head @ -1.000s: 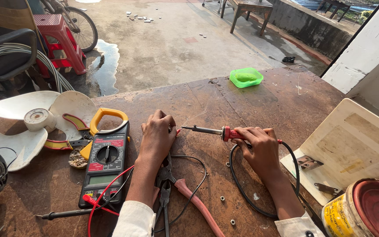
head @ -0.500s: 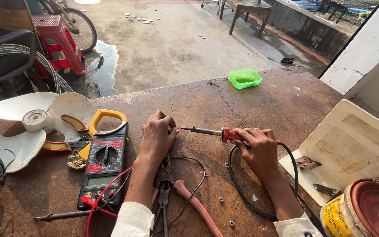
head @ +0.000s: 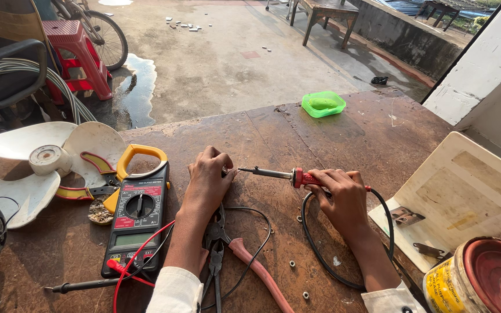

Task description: The person solders a small black electronic component on a workbench, holding the part in one hand and a soldering iron in the other. They periodically touch the component's leads with a multimeter probe, reposition the part, and continue applying the iron to its contacts.

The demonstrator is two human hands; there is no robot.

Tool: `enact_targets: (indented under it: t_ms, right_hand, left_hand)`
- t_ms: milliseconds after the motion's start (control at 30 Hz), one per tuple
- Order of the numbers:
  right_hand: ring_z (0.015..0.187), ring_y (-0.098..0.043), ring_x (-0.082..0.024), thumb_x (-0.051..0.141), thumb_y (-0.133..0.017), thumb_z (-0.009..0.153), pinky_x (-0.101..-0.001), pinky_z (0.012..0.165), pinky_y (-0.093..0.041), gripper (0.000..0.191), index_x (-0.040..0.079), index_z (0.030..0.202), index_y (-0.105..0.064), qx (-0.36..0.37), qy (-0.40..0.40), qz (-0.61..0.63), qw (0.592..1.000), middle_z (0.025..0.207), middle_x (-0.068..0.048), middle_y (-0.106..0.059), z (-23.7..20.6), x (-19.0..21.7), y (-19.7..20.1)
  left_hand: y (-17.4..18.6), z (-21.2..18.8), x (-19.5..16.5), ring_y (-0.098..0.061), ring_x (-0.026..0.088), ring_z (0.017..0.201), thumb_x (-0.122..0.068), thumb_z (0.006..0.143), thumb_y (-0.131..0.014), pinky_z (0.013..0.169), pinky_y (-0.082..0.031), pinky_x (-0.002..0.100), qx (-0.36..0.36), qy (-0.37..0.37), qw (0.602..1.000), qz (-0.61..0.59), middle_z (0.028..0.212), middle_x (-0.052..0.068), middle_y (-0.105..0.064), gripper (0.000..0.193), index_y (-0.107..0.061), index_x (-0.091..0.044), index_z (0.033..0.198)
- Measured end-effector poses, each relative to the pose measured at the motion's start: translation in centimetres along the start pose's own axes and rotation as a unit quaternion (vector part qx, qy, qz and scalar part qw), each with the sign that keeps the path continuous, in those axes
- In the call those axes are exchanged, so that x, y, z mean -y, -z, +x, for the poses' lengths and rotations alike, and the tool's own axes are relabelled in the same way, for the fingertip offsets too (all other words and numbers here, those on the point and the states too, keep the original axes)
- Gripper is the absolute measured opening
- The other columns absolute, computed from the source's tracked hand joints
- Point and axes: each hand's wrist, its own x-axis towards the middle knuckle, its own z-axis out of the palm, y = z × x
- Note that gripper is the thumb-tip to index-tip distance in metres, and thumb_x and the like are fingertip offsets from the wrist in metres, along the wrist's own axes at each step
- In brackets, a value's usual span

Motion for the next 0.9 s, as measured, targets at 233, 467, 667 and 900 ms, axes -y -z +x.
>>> enact_targets:
  t_ms: [233,467,667,900]
  right_hand:
    - [0.098,-0.071,-0.018,0.026,-0.077,0.086,-0.0378,0.088,-0.042,0.030,0.015,0.114,-0.077,-0.003,0.000,0.004,1.000,0.107,-0.002,-0.078,0.04,0.08,0.07]
    - [0.096,-0.071,-0.019,0.026,-0.077,0.087,-0.0379,0.088,-0.042,0.030,0.014,0.114,-0.077,0.000,0.000,0.000,1.000,0.106,-0.002,-0.078,0.05,0.12,0.07]
    - [0.097,-0.071,-0.019,0.027,-0.077,0.086,-0.0379,0.087,-0.042,0.031,0.014,0.114,-0.077,-0.003,0.001,0.003,1.000,0.106,-0.002,-0.077,0.04,0.11,0.01]
    - [0.098,-0.071,-0.020,0.026,-0.077,0.085,-0.0379,0.087,-0.043,0.031,0.014,0.114,-0.077,-0.003,0.003,-0.002,1.000,0.106,-0.003,-0.077,0.06,0.03,0.05]
  left_hand:
    - [0.14,0.00,0.06,-0.062,0.024,0.111,-0.024,0.079,-0.084,0.101,-0.043,0.046,-0.002,-0.008,1.000,-0.005,0.106,0.006,-0.063,0.022,-0.075,-0.010,0.094]
    - [0.32,-0.06,0.14,-0.061,0.025,0.111,-0.025,0.074,-0.087,0.099,-0.044,0.046,0.007,-0.018,1.000,-0.013,0.107,0.006,-0.064,0.028,-0.075,-0.010,0.096]
    - [0.07,0.03,0.31,-0.061,0.027,0.112,-0.025,0.074,-0.087,0.098,-0.044,0.046,0.001,-0.031,0.999,-0.019,0.108,0.006,-0.063,0.030,-0.074,-0.010,0.096]
    - [-0.04,0.06,0.48,-0.061,0.027,0.111,-0.027,0.074,-0.087,0.098,-0.046,0.046,0.004,-0.033,0.999,-0.020,0.108,0.007,-0.063,0.031,-0.074,-0.010,0.096]
